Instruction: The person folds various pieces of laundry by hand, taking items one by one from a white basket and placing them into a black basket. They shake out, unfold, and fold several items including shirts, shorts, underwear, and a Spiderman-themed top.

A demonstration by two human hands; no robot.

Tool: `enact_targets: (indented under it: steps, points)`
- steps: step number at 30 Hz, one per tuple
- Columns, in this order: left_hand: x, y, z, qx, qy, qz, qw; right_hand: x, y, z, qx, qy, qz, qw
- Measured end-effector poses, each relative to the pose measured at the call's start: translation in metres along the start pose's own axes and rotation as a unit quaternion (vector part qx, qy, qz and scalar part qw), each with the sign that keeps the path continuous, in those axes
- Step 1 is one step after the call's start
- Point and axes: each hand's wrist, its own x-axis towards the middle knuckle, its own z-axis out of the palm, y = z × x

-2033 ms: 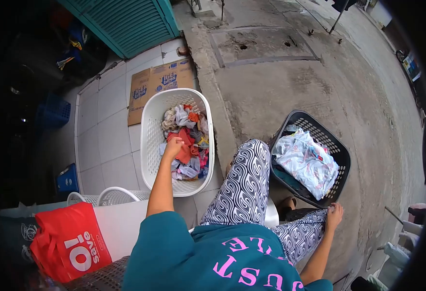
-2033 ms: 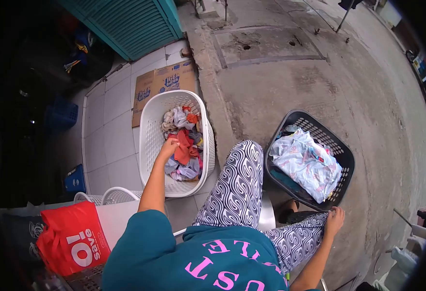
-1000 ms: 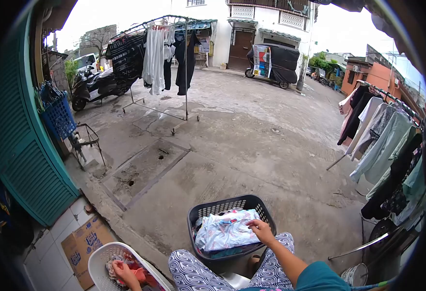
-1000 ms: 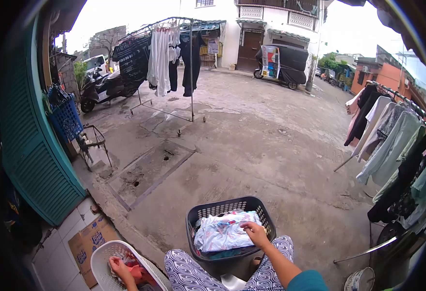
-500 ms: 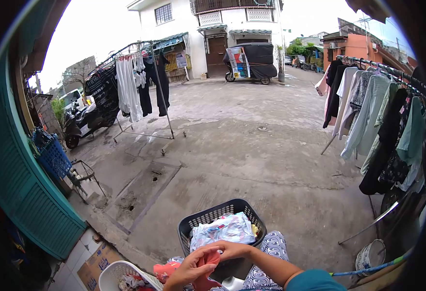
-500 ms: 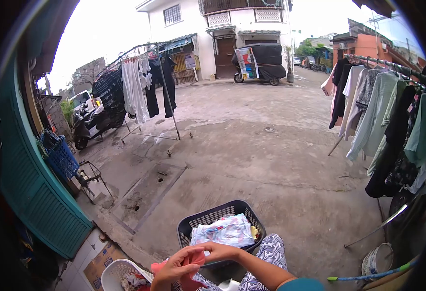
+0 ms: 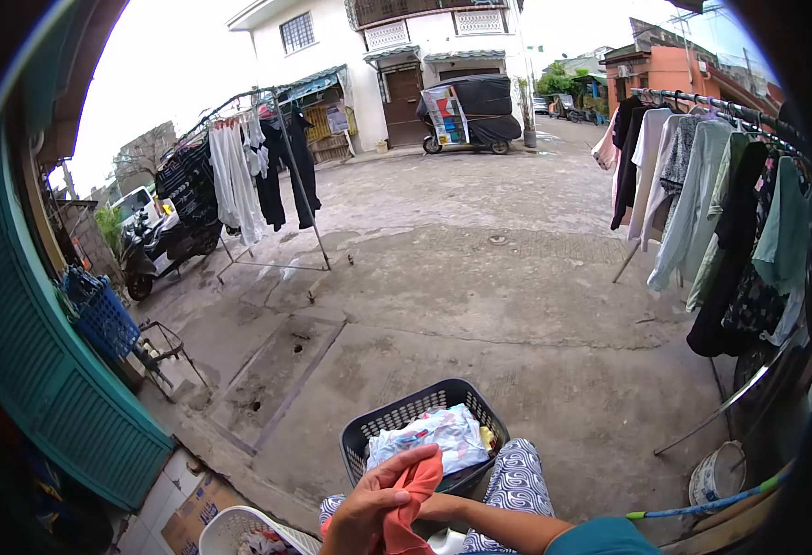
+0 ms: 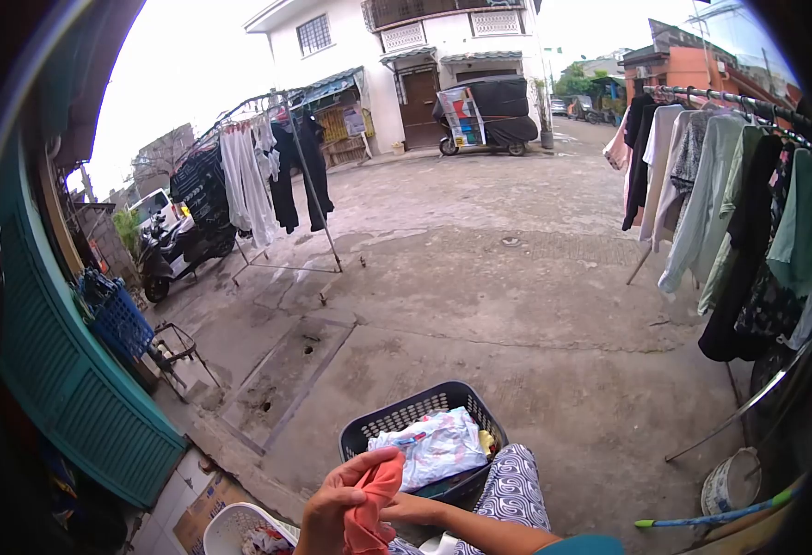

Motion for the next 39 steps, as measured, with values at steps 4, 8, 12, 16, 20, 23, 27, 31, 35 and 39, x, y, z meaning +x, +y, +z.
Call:
enact_targets:
  steps: [4,8,12,16,20,23,27,31,35,39]
  points:
    - [-0.004,0.005,-0.008,-0.048,-0.017,0.067,0.996,0.0,0.002,-0.018,0.014,0.047,-0.046,0.998]
    - [-0.008,0.014,-0.011,-0.042,0.033,0.168,0.984,-0.012,-0.001,-0.048,0.083,0.129,-0.104,0.983]
    - [-0.006,0.022,-0.003,-0.039,0.105,0.216,0.97,-0.035,-0.035,-0.058,0.046,0.09,-0.146,0.984]
    - [-0.005,0.021,-0.008,-0.007,0.108,0.189,0.976,-0.033,-0.032,-0.056,-0.125,0.103,-0.048,0.986]
    - [-0.004,0.023,-0.016,-0.018,0.064,0.171,0.983,-0.046,-0.049,-0.068,-0.12,0.255,-0.158,0.946]
    - [-0.003,0.026,-0.022,0.037,0.076,0.165,0.983,-0.059,-0.063,-0.074,-0.063,0.328,-0.246,0.91]
    - [-0.002,0.023,-0.03,0.044,0.08,0.154,0.984,-0.062,-0.069,-0.077,-0.171,0.387,-0.301,0.855]
    - [-0.006,0.022,-0.034,0.046,0.078,0.168,0.982,-0.075,-0.074,-0.073,-0.195,0.334,-0.249,0.888]
    - [-0.015,0.029,-0.031,0.045,0.079,0.172,0.981,-0.084,-0.1,-0.057,-0.433,0.237,-0.225,0.84]
    - [-0.022,0.034,-0.032,0.075,0.087,0.215,0.97,-0.086,-0.107,-0.053,-0.526,0.18,-0.041,0.83]
